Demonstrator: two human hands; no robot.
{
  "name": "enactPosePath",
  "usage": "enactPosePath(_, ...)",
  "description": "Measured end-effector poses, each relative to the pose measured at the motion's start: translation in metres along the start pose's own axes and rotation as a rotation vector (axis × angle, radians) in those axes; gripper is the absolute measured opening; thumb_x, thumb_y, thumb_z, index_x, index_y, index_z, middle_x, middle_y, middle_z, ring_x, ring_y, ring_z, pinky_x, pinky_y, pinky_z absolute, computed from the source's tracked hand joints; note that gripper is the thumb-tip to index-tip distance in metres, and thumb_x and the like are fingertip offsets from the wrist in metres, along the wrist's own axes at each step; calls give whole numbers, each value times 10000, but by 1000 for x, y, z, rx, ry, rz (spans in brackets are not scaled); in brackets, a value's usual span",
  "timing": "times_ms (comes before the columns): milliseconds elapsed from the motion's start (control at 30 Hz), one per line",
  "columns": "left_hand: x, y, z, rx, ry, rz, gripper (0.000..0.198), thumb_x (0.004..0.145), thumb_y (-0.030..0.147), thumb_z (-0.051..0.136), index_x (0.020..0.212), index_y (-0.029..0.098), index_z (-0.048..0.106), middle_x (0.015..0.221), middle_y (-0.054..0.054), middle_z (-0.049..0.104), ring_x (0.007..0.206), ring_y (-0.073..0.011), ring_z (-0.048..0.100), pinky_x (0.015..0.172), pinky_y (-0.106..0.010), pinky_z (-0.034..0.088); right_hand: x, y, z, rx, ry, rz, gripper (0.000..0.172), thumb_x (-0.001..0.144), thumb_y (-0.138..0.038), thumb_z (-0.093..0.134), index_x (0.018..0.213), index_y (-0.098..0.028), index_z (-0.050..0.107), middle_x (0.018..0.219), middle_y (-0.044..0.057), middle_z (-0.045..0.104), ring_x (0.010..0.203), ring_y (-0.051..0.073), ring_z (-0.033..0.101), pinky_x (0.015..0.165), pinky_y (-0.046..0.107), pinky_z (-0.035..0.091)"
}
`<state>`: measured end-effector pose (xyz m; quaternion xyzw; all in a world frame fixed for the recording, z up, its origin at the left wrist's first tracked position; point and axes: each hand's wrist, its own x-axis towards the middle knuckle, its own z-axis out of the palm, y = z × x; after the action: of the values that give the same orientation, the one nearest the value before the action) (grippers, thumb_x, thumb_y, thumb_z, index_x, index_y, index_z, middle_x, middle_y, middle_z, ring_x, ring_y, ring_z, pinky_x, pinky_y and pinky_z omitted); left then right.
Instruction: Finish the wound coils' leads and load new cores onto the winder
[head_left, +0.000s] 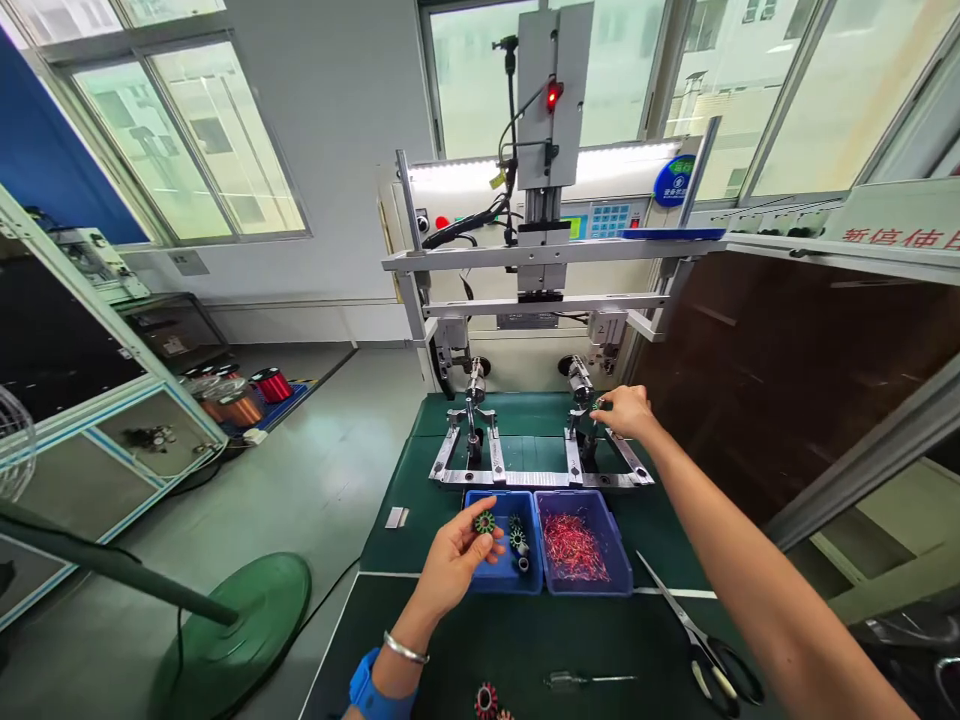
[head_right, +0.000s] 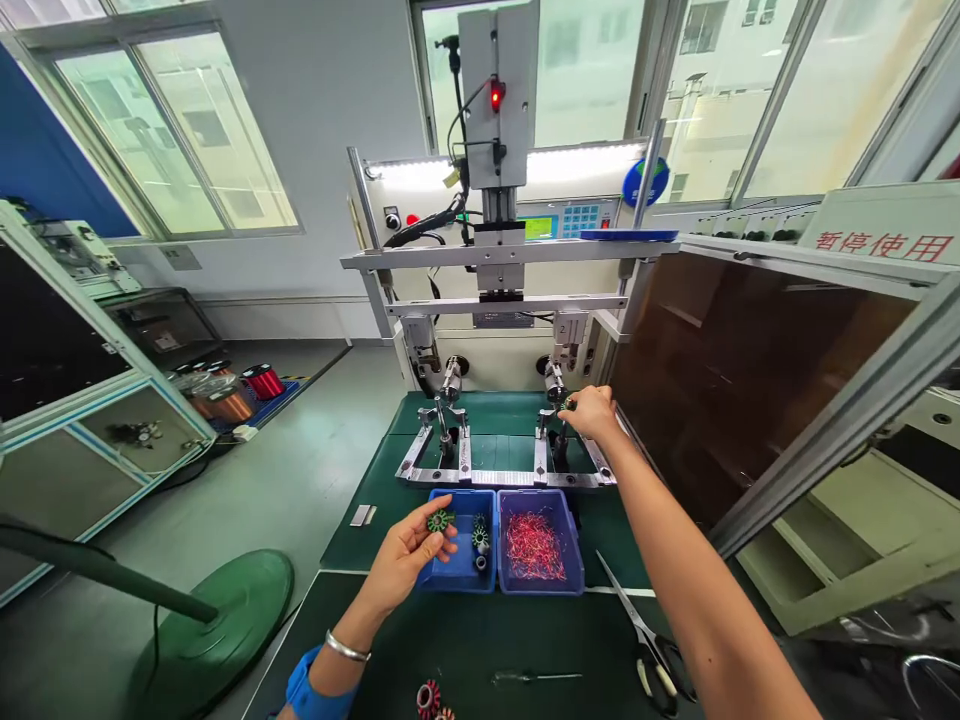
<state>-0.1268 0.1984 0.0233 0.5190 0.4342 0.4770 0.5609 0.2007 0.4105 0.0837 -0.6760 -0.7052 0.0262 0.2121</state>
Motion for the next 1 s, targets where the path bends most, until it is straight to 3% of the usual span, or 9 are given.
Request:
enactPosePath(100,-1,-1,2,-17,-1,22,674,768,543,740,1288,136,597,906,-87,707,780,-218,699,715,-357,560,-3,13,16,-17,-87,-33,266,946,-387,642,1070,-152,660,1119,69,665,1020,220,639,913,442,521)
enactPosePath(267,-5,-3,6,9,51,20,572,755,455,774,1224,159,633,875,-65,713,743,-200,689,711,-346,552,-7,30,30,14,-120,-119,248,952,-347,645,1100,-150,669,1169,74,669,1123,244,621,992,486,487)
enactPosePath(467,-8,-7,4,72,76,64,533,811,335,725,1290,201,535,943,-57,714,808,-195,675,742,-334,526,0,40,39,48,-142,-143,214,928,-318,679,1066,-154,692,1190,73,678,1179,250,600,1029,493,461)
enactPosePath(633,-8,-1,6,86,79,71,380,761,305,760,1065,196,560,884,-39,715,811,-187,665,739,-316,500,-6,43,46,62,-101,-93,290,944,-415,640,1082,-163,683,1179,77,678,1117,245,623,992,478,476)
enactPosePath(800,-6,3,10,98,103,17,431,648,280,848,879,218,490,716,43,637,727,-166,647,641,-268,460,-9,41,49,95,-71,-78,329,955,-452,611,1090,-158,670,1134,74,683,1046,228,645,952,455,495)
enactPosePath(900,-7,2,11,93,74,-37,459,632,287,852,963,205,545,724,38,638,659,-146,628,582,-253,456,-9,40,50,113,-70,-70,327,958,-453,607,1090,-161,670,1129,73,684,1035,225,648,946,449,500)
enactPosePath(1000,-7,1,10,95,29,-68,510,612,350,864,1016,180,602,845,-33,701,640,-150,648,573,-271,501,-9,38,49,132,-73,-73,331,960,-462,603,1072,-159,675,1113,70,694,1028,222,655,948,445,500)
